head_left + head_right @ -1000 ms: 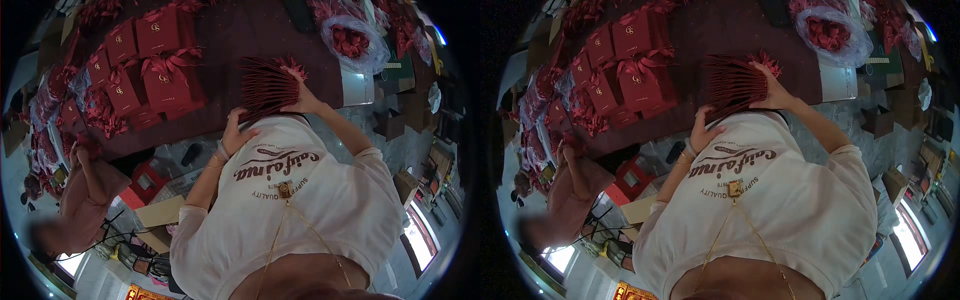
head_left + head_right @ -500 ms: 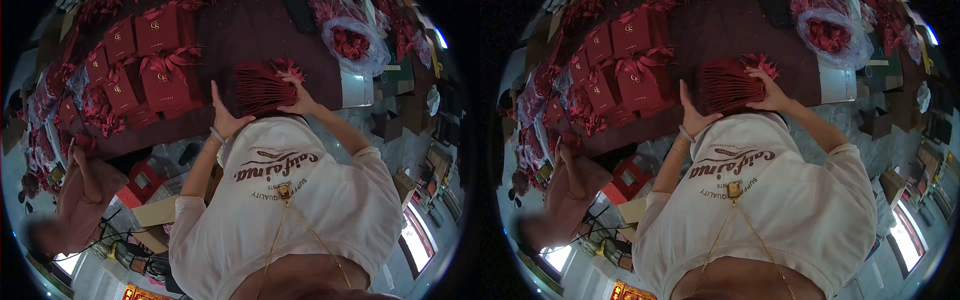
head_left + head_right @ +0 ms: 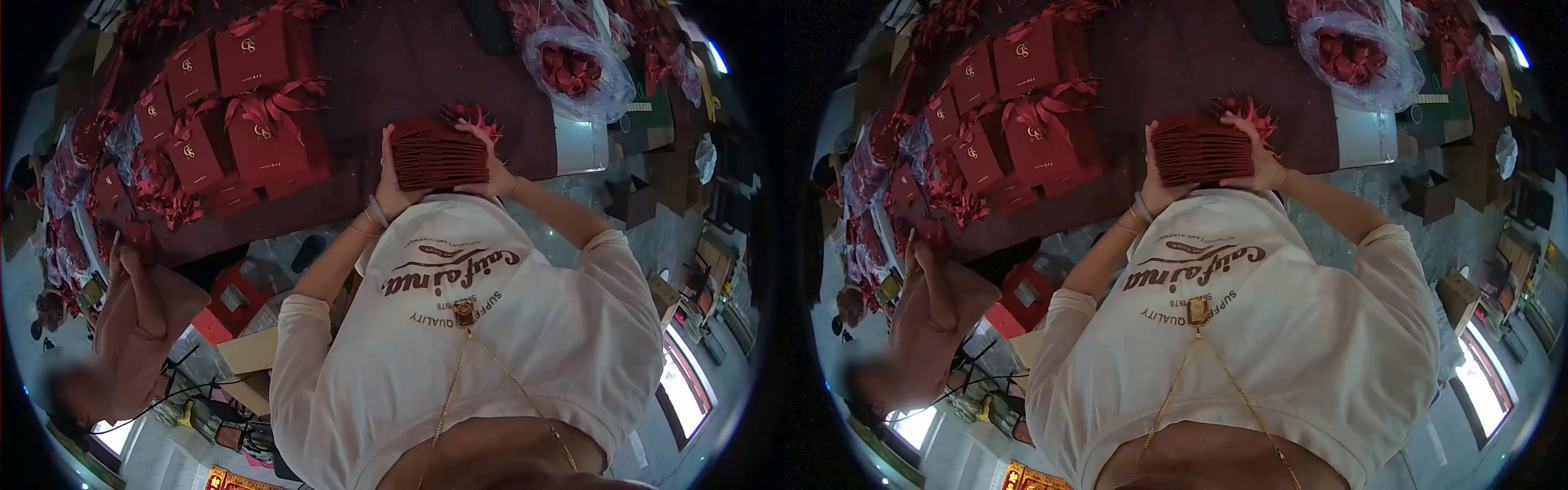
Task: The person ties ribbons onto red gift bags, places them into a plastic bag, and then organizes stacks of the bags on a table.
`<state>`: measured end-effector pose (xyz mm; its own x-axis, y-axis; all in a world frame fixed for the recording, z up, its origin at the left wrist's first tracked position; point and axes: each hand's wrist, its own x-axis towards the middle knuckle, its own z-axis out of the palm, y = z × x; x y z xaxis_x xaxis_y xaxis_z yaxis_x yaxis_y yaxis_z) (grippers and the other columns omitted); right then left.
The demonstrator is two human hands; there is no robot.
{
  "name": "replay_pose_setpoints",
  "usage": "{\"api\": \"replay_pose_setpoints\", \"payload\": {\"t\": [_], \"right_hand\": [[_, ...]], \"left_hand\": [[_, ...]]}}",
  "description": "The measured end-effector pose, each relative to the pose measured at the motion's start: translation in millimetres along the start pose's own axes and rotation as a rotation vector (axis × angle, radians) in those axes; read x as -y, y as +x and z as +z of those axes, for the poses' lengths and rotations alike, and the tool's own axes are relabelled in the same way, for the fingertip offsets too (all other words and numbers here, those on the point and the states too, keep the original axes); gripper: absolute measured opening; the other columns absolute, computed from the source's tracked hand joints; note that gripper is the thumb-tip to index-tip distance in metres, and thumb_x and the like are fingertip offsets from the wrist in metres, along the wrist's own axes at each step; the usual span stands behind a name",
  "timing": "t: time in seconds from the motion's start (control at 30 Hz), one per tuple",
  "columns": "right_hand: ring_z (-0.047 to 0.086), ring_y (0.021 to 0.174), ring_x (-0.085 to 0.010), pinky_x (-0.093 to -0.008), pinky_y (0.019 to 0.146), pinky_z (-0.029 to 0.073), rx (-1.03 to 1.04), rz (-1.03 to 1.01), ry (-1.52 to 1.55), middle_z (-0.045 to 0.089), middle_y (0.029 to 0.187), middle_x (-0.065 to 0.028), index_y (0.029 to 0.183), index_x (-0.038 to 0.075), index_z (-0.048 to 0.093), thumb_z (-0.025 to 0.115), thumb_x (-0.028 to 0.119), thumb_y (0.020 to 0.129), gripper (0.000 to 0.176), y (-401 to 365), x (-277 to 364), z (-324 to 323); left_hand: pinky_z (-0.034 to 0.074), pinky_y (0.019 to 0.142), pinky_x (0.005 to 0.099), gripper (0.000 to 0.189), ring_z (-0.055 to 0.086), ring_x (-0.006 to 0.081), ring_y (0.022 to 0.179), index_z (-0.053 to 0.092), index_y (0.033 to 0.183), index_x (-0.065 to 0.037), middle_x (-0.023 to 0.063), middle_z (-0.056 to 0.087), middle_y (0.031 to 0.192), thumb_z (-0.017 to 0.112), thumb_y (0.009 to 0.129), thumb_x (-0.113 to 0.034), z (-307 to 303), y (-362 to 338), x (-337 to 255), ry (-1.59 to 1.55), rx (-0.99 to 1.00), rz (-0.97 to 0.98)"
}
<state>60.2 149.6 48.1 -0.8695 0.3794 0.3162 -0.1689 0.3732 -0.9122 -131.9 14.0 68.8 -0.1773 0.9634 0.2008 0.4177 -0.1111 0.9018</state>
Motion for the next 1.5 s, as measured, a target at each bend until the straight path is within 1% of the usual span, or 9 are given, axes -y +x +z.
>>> {"api": "replay_pose_setpoints", "payload": {"t": [0.07, 0.13, 0.33, 0.7, 0.97, 1.1, 1.2, 1.37, 1.5], "right_hand": [[0.026, 0.129, -0.0361, -0.0494, 0.107, 0.018, -0.077, 0.111, -0.095, 0.029, 0.135, -0.0170, 0.139, 0.009, 0.005, 0.081, 0.021, 0.063, 0.109, 4.8, 0.4, 2.4], [0.030, 0.126, -0.0347, -0.0481, 0.106, 0.021, -0.088, 0.137, -0.029, 0.032, 0.133, -0.0164, 0.137, 0.009, 0.010, 0.082, 0.021, 0.062, 0.105, 4.2, 2.8, 3.8], [0.042, 0.115, -0.0291, -0.0410, 0.101, 0.030, -0.184, -0.094, -0.033, 0.045, 0.118, -0.0148, 0.118, 0.008, 0.035, 0.082, 0.017, 0.060, 0.075, -10.8, -28.5, 11.0], [0.042, 0.115, -0.0309, -0.0428, 0.098, 0.034, -0.155, -0.165, -0.004, 0.043, 0.119, -0.0148, 0.124, 0.009, 0.033, 0.076, 0.007, 0.065, 0.072, -7.7, -57.8, 4.5], [0.046, 0.117, -0.0270, -0.0350, 0.097, 0.037, -0.057, 0.772, -0.068, 0.041, 0.132, -0.0160, 0.138, 0.004, 0.023, 0.075, 0.036, 0.070, 0.092, 95.7, 33.8, -22.9], [0.054, 0.100, -0.0349, -0.0359, 0.087, 0.043, -0.301, -0.022, -0.967, 0.054, 0.115, -0.0151, 0.118, 0.005, 0.052, 0.065, 0.032, 0.080, 0.048, 148.2, 61.6, -39.3], [0.060, 0.079, -0.0278, -0.0359, 0.069, 0.046, -0.252, 0.388, -0.646, 0.061, 0.099, -0.0076, 0.086, 0.007, 0.062, 0.058, 0.030, 0.084, 0.023, 138.2, 94.7, -24.2], [0.060, 0.085, -0.0211, -0.0342, 0.071, 0.047, 0.413, 1.142, -0.512, 0.060, 0.103, -0.0136, 0.098, 0.002, 0.059, 0.056, 0.043, 0.086, 0.043, 77.8, 62.4, 0.0], [0.056, 0.098, -0.0255, -0.0364, 0.085, 0.044, -0.410, 1.213, 0.241, 0.056, 0.112, -0.0138, 0.121, 0.000, 0.046, 0.068, 0.054, 0.070, 0.078, 42.9, -7.8, 38.4]], "left_hand": [[0.025, 0.106, 0.0384, 0.121, 0.045, 0.0288, 0.116, -0.011, 0.139, -0.002, 0.0164, 0.046, 0.125, 0.080, 0.059, -0.007, 3.8, -1.8, 11.8, 0.169, 0.103, 0.109], [0.025, 0.106, 0.0400, 0.118, 0.038, 0.0313, 0.122, -0.003, 0.141, -0.004, 0.0171, 0.039, 0.131, 0.080, 0.058, -0.008, 12.4, -7.8, 16.5, -0.484, -0.040, -0.209], [0.028, 0.105, 0.0406, 0.086, 0.033, 0.0352, 0.125, 0.033, 0.130, -0.004, 0.0153, 0.037, 0.132, 0.080, 0.059, -0.012, 3.3, -8.7, 37.8, 0.265, 0.003, -0.067], [0.033, 0.102, 0.0365, 0.049, 0.046, 0.0286, 0.115, 0.048, 0.111, -0.004, 0.0122, 0.053, 0.114, 0.071, 0.069, -0.012, 36.1, -5.2, 75.4, -0.228, -0.247, -0.017], [0.043, 0.089, 0.0318, 0.040, 0.055, 0.0175, 0.099, 0.058, 0.110, -0.002, 0.0068, 0.061, 0.110, 0.072, 0.073, -0.010, -10.0, 13.7, -0.6, -0.629, -0.226, -0.489], [0.044, 0.088, 0.0344, 0.059, 0.054, 0.0205, 0.101, 0.051, 0.119, -0.004, 0.0069, 0.057, 0.113, 0.079, 0.069, -0.017, 12.1, 3.0, 65.8, -1.303, -0.237, -1.025], [0.037, 0.098, 0.0366, 0.050, 0.052, 0.0245, 0.106, 0.052, 0.118, -0.004, 0.0073, 0.057, 0.115, 0.073, 0.075, -0.019, 40.6, -1.1, 79.7, -1.301, -0.439, -1.301], [0.037, 0.099, 0.0402, 0.051, 0.048, 0.0251, 0.111, 0.051, 0.119, -0.007, 0.0071, 0.054, 0.119, 0.072, 0.076, -0.023, 40.3, 5.8, 30.1, -1.477, -0.409, -1.278], [0.040, 0.094, 0.0400, 0.057, 0.051, 0.0229, 0.107, 0.049, 0.122, -0.009, 0.0060, 0.054, 0.119, 0.074, 0.074, -0.025, 78.5, -7.6, 47.9, -1.446, -0.533, -1.138]]}}
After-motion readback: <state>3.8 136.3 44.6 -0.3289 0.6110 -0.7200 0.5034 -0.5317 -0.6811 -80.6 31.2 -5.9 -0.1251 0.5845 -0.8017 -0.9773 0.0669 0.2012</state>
